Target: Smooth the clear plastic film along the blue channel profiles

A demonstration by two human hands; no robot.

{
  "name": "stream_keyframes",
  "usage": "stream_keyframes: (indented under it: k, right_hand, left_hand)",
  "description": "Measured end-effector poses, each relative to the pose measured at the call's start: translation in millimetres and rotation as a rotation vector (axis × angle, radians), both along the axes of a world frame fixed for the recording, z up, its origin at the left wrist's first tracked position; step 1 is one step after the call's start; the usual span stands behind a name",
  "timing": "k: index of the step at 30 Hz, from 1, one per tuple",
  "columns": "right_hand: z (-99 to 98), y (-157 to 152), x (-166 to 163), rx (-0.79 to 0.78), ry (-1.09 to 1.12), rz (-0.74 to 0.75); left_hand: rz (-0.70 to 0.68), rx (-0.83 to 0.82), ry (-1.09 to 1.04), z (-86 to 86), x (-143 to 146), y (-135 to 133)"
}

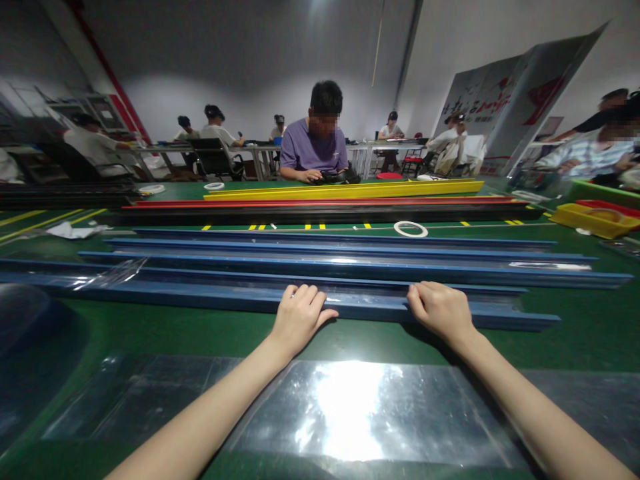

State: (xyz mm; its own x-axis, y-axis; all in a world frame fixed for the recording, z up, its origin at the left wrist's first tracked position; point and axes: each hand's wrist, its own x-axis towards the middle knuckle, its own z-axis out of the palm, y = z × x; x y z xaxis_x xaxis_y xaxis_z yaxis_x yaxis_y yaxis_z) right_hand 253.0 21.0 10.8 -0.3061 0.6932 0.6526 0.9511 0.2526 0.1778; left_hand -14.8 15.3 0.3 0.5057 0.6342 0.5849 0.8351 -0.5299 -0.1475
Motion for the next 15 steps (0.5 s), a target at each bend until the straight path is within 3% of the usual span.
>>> stream_keyframes:
  k: [15]
  right_hand:
    - [0.2, -0.5, 0.5, -0.023, 0.002, -0.009]
  left_hand:
    - [-0.01, -0.008, 0.0, -0.3, -0.1, 1.1]
